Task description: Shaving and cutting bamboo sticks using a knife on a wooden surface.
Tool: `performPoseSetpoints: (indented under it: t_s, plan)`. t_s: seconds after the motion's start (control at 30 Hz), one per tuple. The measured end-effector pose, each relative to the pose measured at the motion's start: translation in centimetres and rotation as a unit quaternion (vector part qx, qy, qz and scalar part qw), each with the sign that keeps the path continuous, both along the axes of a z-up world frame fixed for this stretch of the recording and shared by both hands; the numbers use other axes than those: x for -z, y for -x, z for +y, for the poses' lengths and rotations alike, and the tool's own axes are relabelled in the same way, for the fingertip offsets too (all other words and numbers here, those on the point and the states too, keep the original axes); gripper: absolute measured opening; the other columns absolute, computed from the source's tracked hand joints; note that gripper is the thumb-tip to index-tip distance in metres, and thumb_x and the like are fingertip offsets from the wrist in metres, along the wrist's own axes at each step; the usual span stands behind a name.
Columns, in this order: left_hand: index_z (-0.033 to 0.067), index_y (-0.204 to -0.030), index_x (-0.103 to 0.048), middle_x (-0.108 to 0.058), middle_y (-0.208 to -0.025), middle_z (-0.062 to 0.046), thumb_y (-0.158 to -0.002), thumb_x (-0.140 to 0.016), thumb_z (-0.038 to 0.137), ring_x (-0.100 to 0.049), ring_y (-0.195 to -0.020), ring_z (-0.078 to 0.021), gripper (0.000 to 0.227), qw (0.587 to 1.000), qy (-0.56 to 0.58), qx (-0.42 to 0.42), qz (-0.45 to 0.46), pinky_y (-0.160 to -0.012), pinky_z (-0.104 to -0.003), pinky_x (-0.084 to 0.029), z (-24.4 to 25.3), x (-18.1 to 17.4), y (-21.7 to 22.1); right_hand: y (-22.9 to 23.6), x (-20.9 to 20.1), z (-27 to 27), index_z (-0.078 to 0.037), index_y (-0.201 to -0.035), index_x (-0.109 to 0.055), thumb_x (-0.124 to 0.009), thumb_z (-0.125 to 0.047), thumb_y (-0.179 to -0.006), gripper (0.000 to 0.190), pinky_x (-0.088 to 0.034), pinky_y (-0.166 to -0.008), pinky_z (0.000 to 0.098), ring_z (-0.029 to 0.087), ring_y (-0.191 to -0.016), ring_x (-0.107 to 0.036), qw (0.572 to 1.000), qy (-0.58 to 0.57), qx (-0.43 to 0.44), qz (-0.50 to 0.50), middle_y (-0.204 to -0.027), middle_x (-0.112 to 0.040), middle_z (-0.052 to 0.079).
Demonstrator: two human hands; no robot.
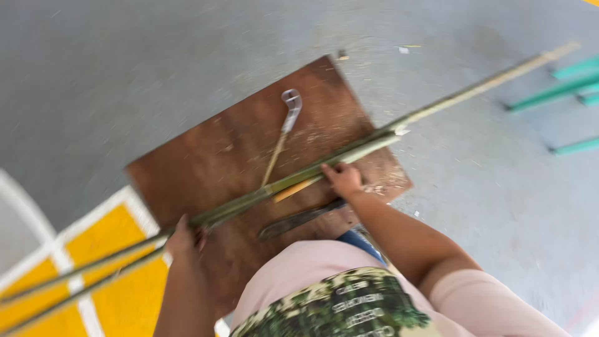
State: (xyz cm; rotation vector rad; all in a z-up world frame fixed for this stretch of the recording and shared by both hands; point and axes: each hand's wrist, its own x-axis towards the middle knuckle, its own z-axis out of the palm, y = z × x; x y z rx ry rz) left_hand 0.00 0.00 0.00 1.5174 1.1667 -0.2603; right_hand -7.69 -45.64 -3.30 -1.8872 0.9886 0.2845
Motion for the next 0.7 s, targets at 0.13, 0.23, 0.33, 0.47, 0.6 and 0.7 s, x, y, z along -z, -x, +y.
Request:
performPoseSetpoints:
  t_s: [0.13,0.23,0.33,0.47,0.6,0.7]
  plan:
    - [-0.0039,-0.093,-0.063,-0.062,-0.068,-0.01,-0.094,-0.076,0.041,-0.056,-0.048,-0.0206,0.047,0.996,-0.072,0.053,0.007,-0.038,-0.032,-0.04,0.2,-0.8,0.2,-0.1,1.7,-0.4,0.001,-0.102,-0.076,-0.068,-0.062,-0.089,0.065,-0.058,-0.067,0.0376,0.024,-0.066,-0.072,0.998,-0.029,0.062,-0.001,-0.072,-0.073,0.014]
    - [-0.0149,-0.094,-0.064,-0.063,-0.067,-0.02,-0.097,-0.073,0.061,-0.06,-0.052,-0.0303,0.076,0.943,-0.252,0.196,0.096,-0.047,-0.04,-0.045,1.8,0.9,0.9,-0.2,4.1,-0.8,-0.001,-0.099,-0.08,-0.067,-0.064,-0.093,0.064,-0.054,-0.074,0.0373,0.026,-0.073,-0.069,0.998,0.041,0.035,-0.036,-0.076,-0.073,0.016]
    - [-0.0174,-0.096,-0.068,-0.068,-0.076,-0.028,-0.098,-0.079,0.058,-0.067,-0.069,-0.0379,0.076,0.823,-0.465,0.327,0.008,-0.066,-0.045,-0.053,3.2,2.7,1.5,-0.5,1.9,-0.8,0.003,-0.105,-0.072,-0.076,-0.061,-0.088,0.066,-0.055,-0.073,0.0381,0.023,-0.075,-0.069,0.995,-0.015,0.102,-0.02,-0.081,-0.073,0.015]
    - [0.0091,-0.113,-0.074,-0.07,-0.115,-0.022,-0.085,-0.081,0.038,-0.067,-0.109,-0.0359,0.041,0.603,-0.615,0.467,-0.2,-0.094,-0.046,-0.055,1.6,-0.1,0.3,-1.0,-0.4,-0.8,-0.002,-0.112,-0.068,-0.073,-0.055,-0.088,0.058,-0.057,-0.068,0.0395,0.021,-0.066,-0.068,0.98,-0.124,0.156,0.019,-0.08,-0.072,0.013]
    - [0.0217,-0.138,-0.066,-0.06,-0.139,-0.014,-0.077,-0.073,0.03,-0.058,-0.127,-0.0374,0.061,0.614,-0.387,0.642,-0.245,-0.107,-0.05,-0.049,0.6,-0.1,-0.5,-0.9,0.2,-0.2,0.0,-0.107,-0.069,-0.074,-0.05,-0.09,0.054,-0.054,-0.062,0.0331,0.018,-0.062,-0.066,0.984,-0.088,0.153,-0.007,-0.076,-0.071,0.012]
    - [0.0231,-0.144,-0.052,-0.055,-0.14,-0.009,-0.061,-0.081,0.034,-0.05,-0.13,-0.0322,0.089,0.534,-0.472,0.684,-0.154,-0.109,-0.053,-0.04,-4.6,-4.2,1.0,-0.3,-0.7,-0.5,-0.002,-0.106,-0.066,-0.073,-0.045,-0.091,0.046,-0.053,-0.055,0.0333,0.018,-0.06,-0.063,0.971,-0.166,0.169,-0.013,-0.076,-0.066,0.007]
